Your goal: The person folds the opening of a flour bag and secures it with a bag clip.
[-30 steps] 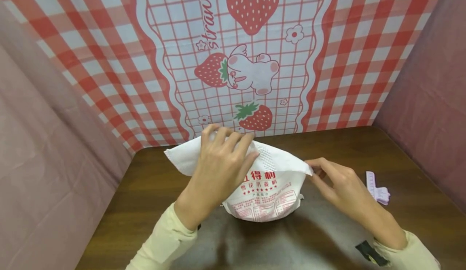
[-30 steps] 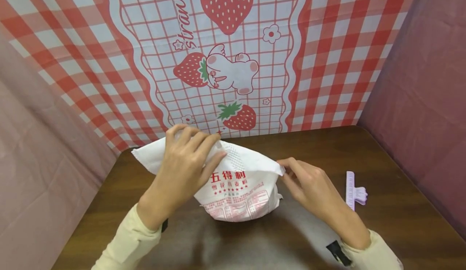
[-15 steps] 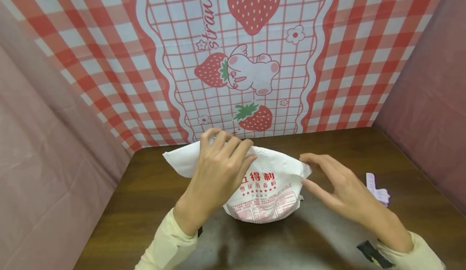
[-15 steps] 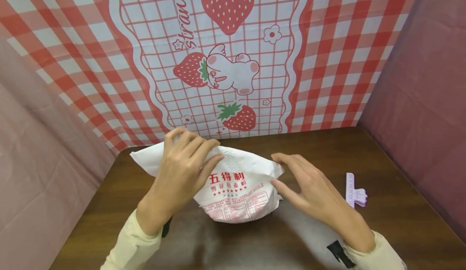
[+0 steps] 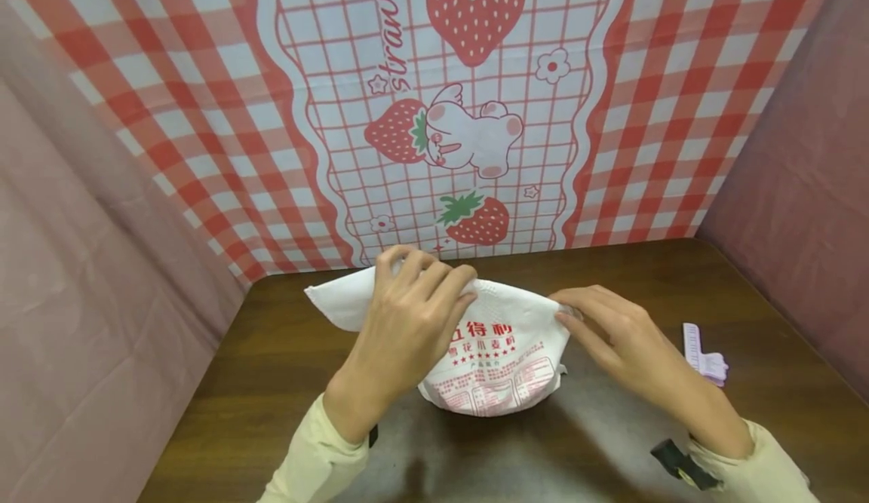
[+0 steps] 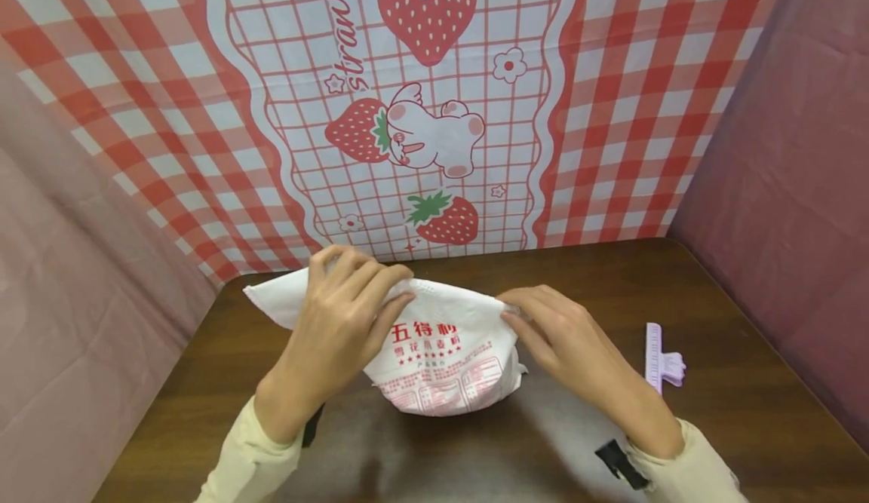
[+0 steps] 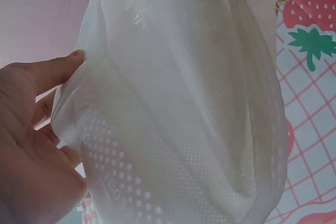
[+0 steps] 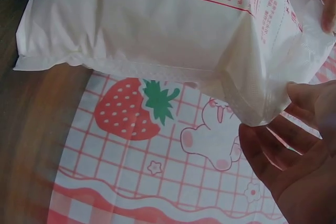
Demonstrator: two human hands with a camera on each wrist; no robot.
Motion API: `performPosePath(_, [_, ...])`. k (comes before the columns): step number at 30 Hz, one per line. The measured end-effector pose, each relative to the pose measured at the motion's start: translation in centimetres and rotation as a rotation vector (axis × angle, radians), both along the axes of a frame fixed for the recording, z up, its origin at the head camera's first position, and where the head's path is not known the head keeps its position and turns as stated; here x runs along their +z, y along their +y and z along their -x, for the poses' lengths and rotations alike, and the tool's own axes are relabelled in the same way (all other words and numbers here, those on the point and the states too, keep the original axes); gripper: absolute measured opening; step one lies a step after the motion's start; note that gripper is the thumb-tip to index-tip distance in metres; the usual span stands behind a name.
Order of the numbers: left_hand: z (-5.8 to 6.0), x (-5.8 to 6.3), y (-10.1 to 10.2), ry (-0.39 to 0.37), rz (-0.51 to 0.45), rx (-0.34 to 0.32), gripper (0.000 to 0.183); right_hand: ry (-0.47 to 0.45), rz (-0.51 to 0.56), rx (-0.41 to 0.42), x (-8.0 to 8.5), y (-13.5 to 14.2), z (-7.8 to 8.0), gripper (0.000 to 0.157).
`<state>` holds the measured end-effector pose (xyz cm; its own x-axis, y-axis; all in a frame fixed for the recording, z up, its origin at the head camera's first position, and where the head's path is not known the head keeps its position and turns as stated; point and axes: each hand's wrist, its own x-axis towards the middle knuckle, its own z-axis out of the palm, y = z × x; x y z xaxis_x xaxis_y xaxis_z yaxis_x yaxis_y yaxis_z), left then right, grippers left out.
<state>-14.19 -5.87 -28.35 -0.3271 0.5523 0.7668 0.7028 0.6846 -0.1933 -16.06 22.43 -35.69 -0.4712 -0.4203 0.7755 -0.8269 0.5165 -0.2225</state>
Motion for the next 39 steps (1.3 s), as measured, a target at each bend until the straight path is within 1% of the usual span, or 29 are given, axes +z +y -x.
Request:
performPosePath(4, [-0.3,-0.3,-0.1,-0.004,-0.029,-0.007,0.012,0.024,0.026,0.014,-0.3,0.0,0.2,0.023])
performPosePath(10, [-1.4,-1.0,-0.5,-0.009,-0.108,-0.003,0.013,0.043,0.046,0.049,-0.4,-0.1,0.4,0.022])
performPosePath(14, [-1.3,-1.2,-0.5,-0.009,-0.140,-0.007,0.015,0.044,0.033,0.048,-0.1,-0.3,0.5,0.023])
performPosePath(17, [-1.1,-1.2,-0.5,-0.021,-0.145,-0.024,0.015,0.011,0.001,0.020,0.5,-0.7,0.1,0.028])
performPosePath(19, [-1.1,-1.2,-0.4,-0.029,-0.145,-0.036,0.015,-0.031,-0.020,0.008,1.2,-1.5,-0.2,0.033])
performPosePath(20, [-1.1,-1.2,-0.4,-0.031,-0.144,-0.040,0.015,-0.042,-0.026,0.010,1.7,-2.0,-0.4,0.035])
performPosePath(22, [-1.1,-1.2,-0.5,-0.033,-0.138,-0.041,0.015,-0.049,-0.020,0.040,2.5,-3.5,-0.6,0.035])
performPosePath(24, [-1.1,-1.3,-0.5,-0.033,-0.134,-0.041,0.015,-0.019,-0.003,0.089,3.3,-5.1,-0.7,0.033])
performPosePath(26, [-1.1,-1.3,-0.5,-0.030,-0.129,-0.038,0.014,0.034,0.013,0.135,3.9,-6.6,-0.6,0.030])
performPosePath(29, [-1.1,-1.2,-0.6,-0.020,-0.132,-0.029,0.014,0.104,0.034,0.160,4.5,-8.0,-0.4,0.029])
performPosePath(31, [-1.1,-1.2,-0.6,-0.002,-0.130,-0.014,0.017,0.134,0.048,0.156,4.5,-8.4,-0.3,0.029])
performPosePath(34, [-1.2,-1.2,-0.6,0.023,-0.101,0.016,0.019,0.171,0.062,0.146,4.3,-8.5,-0.2,0.032])
performPosePath(37, [-1.3,-1.2,-0.7,0.038,-0.061,0.039,0.016,0.190,0.066,0.158,4.0,-8.5,0.0,0.031])
performPosePath(39, [-1.3,-1.2,-0.8,0.043,-0.043,0.039,0.015,0.195,0.068,0.174,3.8,-8.6,0.2,0.029])
